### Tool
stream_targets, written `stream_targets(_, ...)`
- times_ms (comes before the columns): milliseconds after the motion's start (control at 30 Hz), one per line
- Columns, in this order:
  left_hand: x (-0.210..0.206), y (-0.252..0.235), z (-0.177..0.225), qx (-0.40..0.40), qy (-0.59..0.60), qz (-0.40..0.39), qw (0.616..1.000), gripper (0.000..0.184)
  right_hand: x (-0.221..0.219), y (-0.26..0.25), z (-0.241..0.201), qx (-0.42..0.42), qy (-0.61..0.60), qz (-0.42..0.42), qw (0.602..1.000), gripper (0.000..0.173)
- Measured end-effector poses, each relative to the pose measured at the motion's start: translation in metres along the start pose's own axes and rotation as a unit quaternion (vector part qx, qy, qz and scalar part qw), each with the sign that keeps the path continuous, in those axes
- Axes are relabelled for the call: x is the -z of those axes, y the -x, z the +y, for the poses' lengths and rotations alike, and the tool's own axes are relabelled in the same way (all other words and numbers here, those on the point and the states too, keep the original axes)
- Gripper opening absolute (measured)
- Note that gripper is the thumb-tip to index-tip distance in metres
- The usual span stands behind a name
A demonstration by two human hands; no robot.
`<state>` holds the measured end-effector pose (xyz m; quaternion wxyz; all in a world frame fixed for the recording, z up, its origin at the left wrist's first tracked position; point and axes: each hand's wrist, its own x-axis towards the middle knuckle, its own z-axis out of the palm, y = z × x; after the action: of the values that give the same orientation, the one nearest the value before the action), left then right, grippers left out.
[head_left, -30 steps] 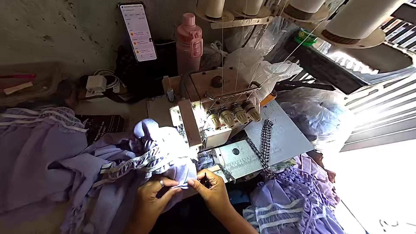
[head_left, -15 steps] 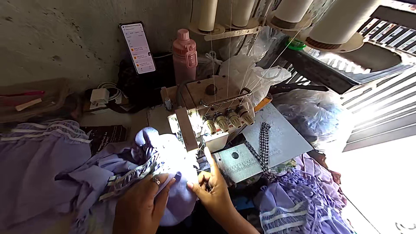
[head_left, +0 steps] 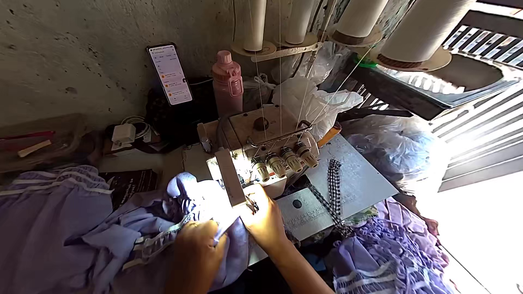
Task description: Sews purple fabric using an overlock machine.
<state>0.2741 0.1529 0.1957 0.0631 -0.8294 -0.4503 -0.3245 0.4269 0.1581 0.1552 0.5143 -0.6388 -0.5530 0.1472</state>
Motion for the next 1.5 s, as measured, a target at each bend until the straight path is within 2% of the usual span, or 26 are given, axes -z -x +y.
stream_targets(167,-0.021,0.012,0.008,-0.038,-0.021,0.04,0.998,0.034,0.007,-0.007,0.0,0.006,0.02,-0.007,1.0,0.027)
stream_targets(367,-0.024,0.011,0.007,-0.049,-0.05,0.04,0.997,0.033,0.012,-0.01,0.001,0.052,0.083,0.031,0.995,0.022)
stream_targets(467,-0.024,0.009,0.008,-0.055,-0.057,0.036,0.996,0.033,0.01,-0.008,0.003,0.05,0.088,0.044,0.994,0.026)
stream_targets(567,-0.025,0.008,0.005,-0.057,-0.058,0.032,0.996,0.032,0.005,0.008,0.011,0.002,-0.055,0.016,0.998,0.029)
stream_targets(633,-0.025,0.005,0.0,-0.066,-0.049,0.033,0.996,0.035,0.006,0.024,0.012,-0.061,-0.224,-0.022,0.972,0.029)
stream_targets(700,-0.026,0.003,-0.011,-0.06,0.007,0.041,0.997,0.047,0.008,0.036,0.012,-0.108,-0.314,-0.033,0.943,0.033)
stream_targets(767,-0.021,0.001,-0.022,-0.028,0.094,0.033,0.995,0.052,0.012,0.04,0.012,-0.106,-0.321,-0.036,0.94,0.033)
stream_targets(833,-0.012,-0.001,-0.027,-0.008,0.149,0.028,0.988,0.038,0.016,0.04,0.01,-0.092,-0.302,-0.044,0.948,0.028)
stream_targets(900,-0.008,0.001,-0.024,-0.026,0.141,0.026,0.989,0.034,0.018,0.041,0.009,-0.103,-0.317,-0.062,0.941,0.021)
stream_targets(1033,-0.002,0.017,-0.006,-0.09,0.047,0.025,0.995,0.033,0.018,0.049,0.011,-0.105,-0.384,-0.096,0.912,0.011)
stream_targets(1133,-0.003,0.035,0.016,-0.101,0.002,-0.011,0.995,0.027,0.017,0.05,0.015,-0.083,-0.341,-0.099,0.931,0.028)
stream_targets(1233,-0.001,0.044,0.028,-0.099,-0.018,-0.052,0.994,0.026,0.013,0.051,0.017,-0.063,-0.282,-0.073,0.955,0.015)
stream_targets(1333,0.018,0.035,0.03,-0.048,0.052,-0.09,0.993,0.032,0.016,0.056,0.016,-0.055,-0.287,-0.076,0.953,0.017)
stream_targets(1400,0.026,0.021,0.026,-0.011,0.06,-0.081,0.995,0.036,0.02,0.057,0.015,-0.04,-0.29,-0.074,0.953,0.018)
stream_targets(1500,0.0,0.008,0.013,-0.003,-0.018,-0.036,0.999,0.053,0.02,0.058,0.015,-0.019,-0.281,-0.07,0.957,0.017)
